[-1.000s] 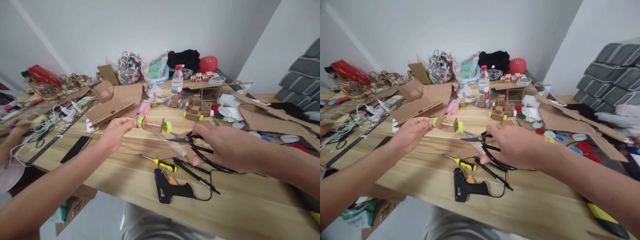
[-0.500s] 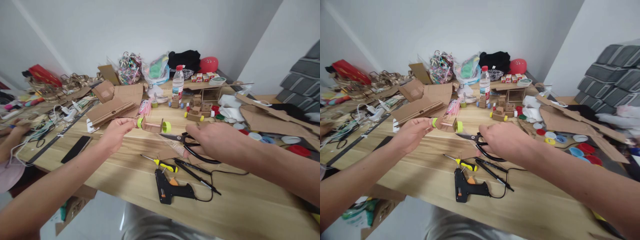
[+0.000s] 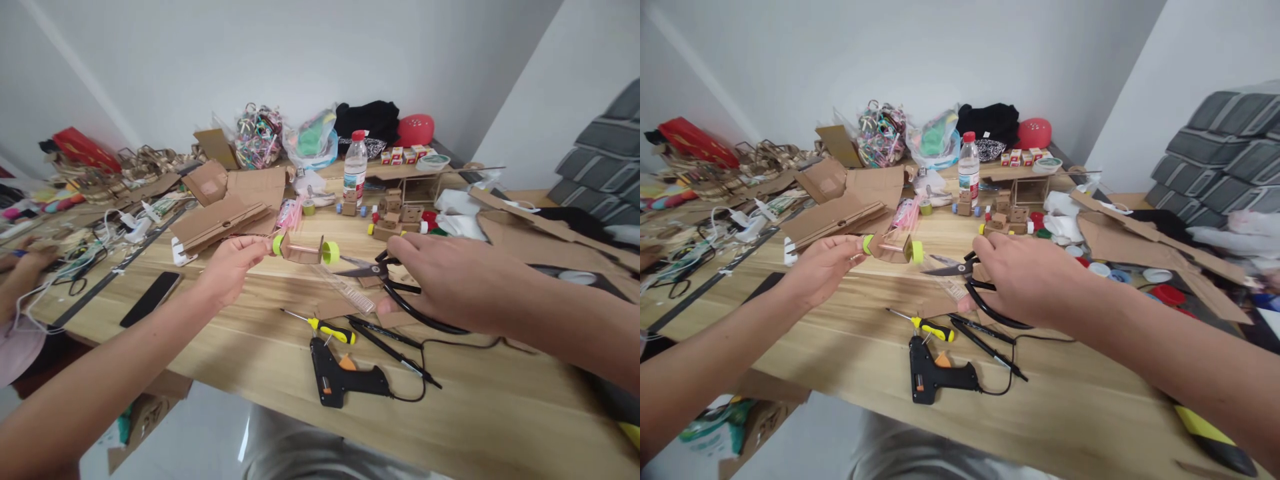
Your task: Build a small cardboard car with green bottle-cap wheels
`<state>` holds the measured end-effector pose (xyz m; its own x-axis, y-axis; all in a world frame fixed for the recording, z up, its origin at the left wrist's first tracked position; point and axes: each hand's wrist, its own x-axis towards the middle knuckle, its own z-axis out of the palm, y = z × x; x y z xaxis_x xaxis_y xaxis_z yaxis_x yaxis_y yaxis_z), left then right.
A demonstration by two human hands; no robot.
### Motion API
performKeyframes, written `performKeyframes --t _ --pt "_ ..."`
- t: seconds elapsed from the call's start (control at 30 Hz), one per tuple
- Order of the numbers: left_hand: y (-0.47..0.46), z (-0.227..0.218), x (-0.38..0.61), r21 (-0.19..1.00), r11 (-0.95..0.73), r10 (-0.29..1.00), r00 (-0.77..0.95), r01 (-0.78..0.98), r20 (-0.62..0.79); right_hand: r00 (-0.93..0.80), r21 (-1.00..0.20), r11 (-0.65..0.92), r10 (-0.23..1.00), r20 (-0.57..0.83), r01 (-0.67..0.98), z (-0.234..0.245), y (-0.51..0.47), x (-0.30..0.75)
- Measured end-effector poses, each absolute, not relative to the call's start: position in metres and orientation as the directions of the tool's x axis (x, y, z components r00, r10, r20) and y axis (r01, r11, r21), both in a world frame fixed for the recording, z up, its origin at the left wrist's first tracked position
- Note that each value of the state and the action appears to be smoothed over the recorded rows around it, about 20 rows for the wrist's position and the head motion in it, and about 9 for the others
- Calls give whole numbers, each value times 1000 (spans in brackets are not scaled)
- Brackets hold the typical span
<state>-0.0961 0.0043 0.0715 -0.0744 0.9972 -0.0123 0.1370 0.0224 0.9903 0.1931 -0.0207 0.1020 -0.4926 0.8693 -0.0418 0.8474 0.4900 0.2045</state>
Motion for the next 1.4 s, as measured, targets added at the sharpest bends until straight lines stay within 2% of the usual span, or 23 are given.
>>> performKeyframes --t 0.13,0.47,0.7,0.93,1.13,1.27,1.4 --pt "5 72 -97 990 23 997 -74 137 -13 -443 247 458 889 -118 854 114 -23 180" --pt "2 75 -91 992 44 995 -91 115 -34 -487 377 502 862 -140 779 122 -21 171" --pt "4 72 -93 991 35 996 -81 130 -24 -537 374 526 839 -86 764 126 -21 167" --pt "6 71 -97 991 15 997 -72 136 -5 -459 368 487 872 -168 792 128 -25 165" --pt "5 71 -96 992 14 996 -84 128 -4 -535 454 511 841 -87 730 118 -26 166" --pt "5 72 -97 992 15 997 -76 125 -5 -522 471 511 845 -119 719 118 -24 162" --pt "4 72 -98 993 17 996 -91 114 -7 -570 473 531 818 -71 703 111 -24 163"
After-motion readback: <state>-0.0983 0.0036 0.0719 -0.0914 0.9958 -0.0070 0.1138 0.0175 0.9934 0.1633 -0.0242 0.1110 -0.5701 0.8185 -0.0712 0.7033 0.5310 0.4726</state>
